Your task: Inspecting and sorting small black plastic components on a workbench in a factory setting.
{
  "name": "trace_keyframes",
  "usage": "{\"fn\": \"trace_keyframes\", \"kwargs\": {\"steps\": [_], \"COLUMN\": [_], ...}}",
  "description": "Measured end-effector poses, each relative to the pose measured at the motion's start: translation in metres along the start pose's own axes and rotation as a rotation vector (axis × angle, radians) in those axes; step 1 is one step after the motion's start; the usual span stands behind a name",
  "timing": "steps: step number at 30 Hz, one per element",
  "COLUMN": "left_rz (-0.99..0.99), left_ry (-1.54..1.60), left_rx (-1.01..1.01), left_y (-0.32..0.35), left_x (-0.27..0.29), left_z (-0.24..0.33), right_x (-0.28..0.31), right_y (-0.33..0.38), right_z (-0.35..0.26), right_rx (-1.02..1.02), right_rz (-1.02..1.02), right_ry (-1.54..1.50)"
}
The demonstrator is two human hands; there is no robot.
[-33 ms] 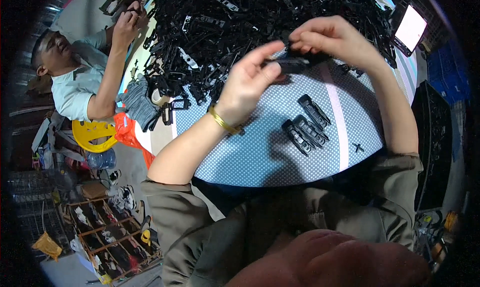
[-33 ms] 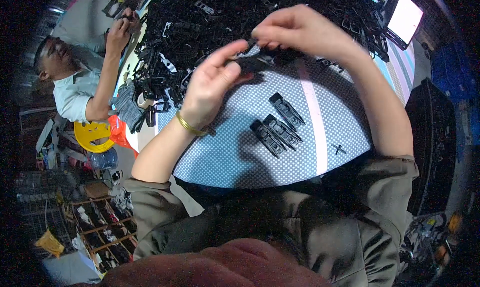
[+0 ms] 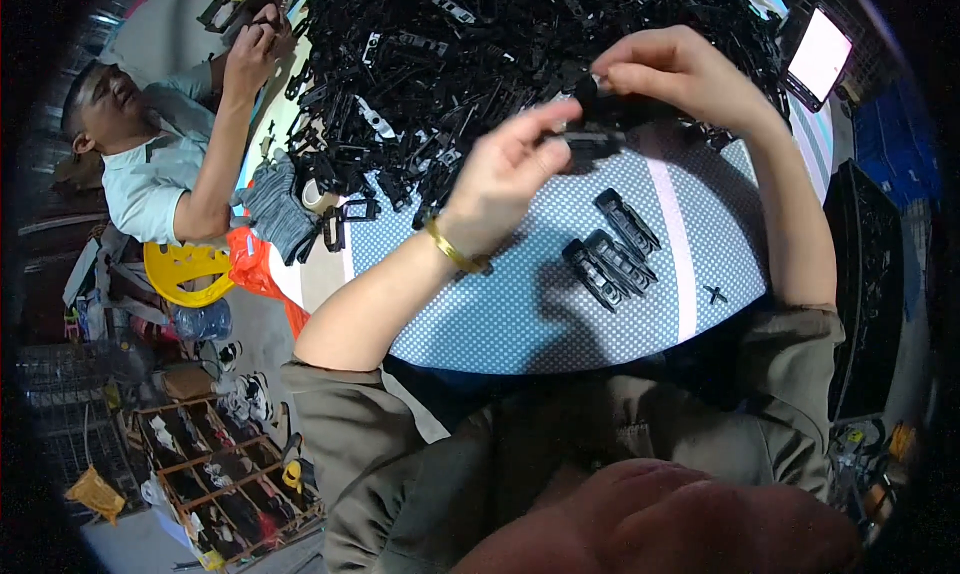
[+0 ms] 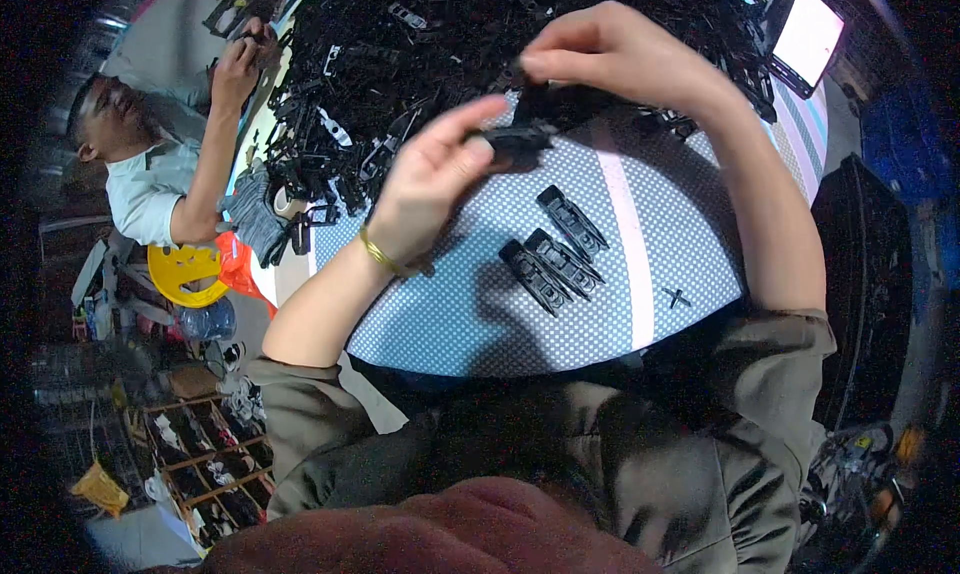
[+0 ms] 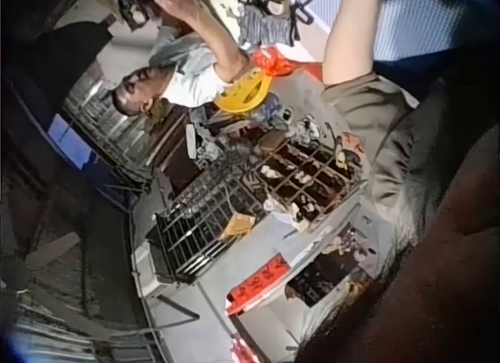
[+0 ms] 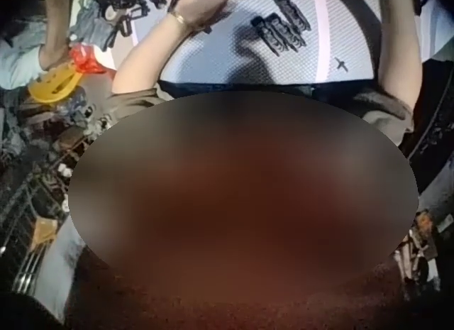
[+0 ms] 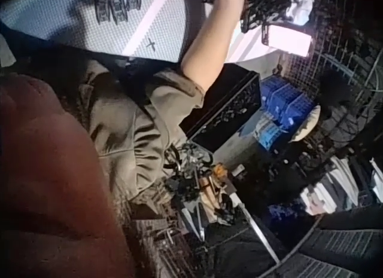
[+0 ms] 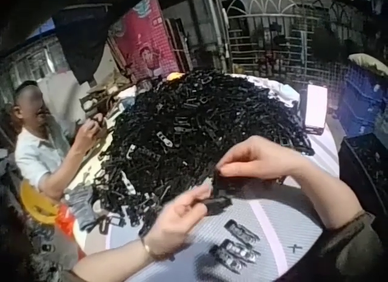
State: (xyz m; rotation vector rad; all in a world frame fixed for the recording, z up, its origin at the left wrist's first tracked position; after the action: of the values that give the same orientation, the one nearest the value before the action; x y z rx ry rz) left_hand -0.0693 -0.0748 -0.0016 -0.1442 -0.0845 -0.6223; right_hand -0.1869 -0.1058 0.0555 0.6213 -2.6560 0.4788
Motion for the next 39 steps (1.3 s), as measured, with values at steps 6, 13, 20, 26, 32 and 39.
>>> {"fn": "trace_keyframes", "kwargs": {"steps": [6,13,20,26,32,39], "left_rz": [-0.467,-0.122,0.119,0.101,0.102,0.209], "left_ry": [-0.468,-0.338,-1.054,-1.217,-1.27,-0.85], "left_rx": [-0.181,-0.003,-0.47,-0.422,-0.479,-0.171], "left_y": [0.023,0.011,-0.003,-0.007,0.0,-0.002], "left_x": [-0.053,-0.019,-0.017,-0.021,-0.023,0.008], "left_z": [0.01,0.004,0.032,0.025,0.028,0.021], "right_x": [-0.013,-0.031,-0.038,0.023,0.004,0.035], "right_y": [0.013,0.007,-0.005,-0.015,-0.027,-0.007], "right_z": [0.005,0.002,0.008,0.013,0.025,0.03], "right_rx": [0.064,0.135,0.077,0.405,0.269,0.149], "right_rz": [-0.057,-0.13,-0.181,0.333,0.236,0.452], "right_ry": [0.689,0.533,0.151,0.698,0.885,0.146]}}
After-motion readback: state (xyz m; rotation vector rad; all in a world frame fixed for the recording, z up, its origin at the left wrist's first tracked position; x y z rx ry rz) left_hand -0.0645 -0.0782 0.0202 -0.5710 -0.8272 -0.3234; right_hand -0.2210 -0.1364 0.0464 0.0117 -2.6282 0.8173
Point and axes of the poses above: each hand's wrist, its own y-axis away from the middle knuckle, its own x-axis out of the back of the hand, z = x × y, the point moved 10 cm from there along -y, towards the middle knuckle, and after that the axes turned 14 degrees about -y, right-handed, at the moved point
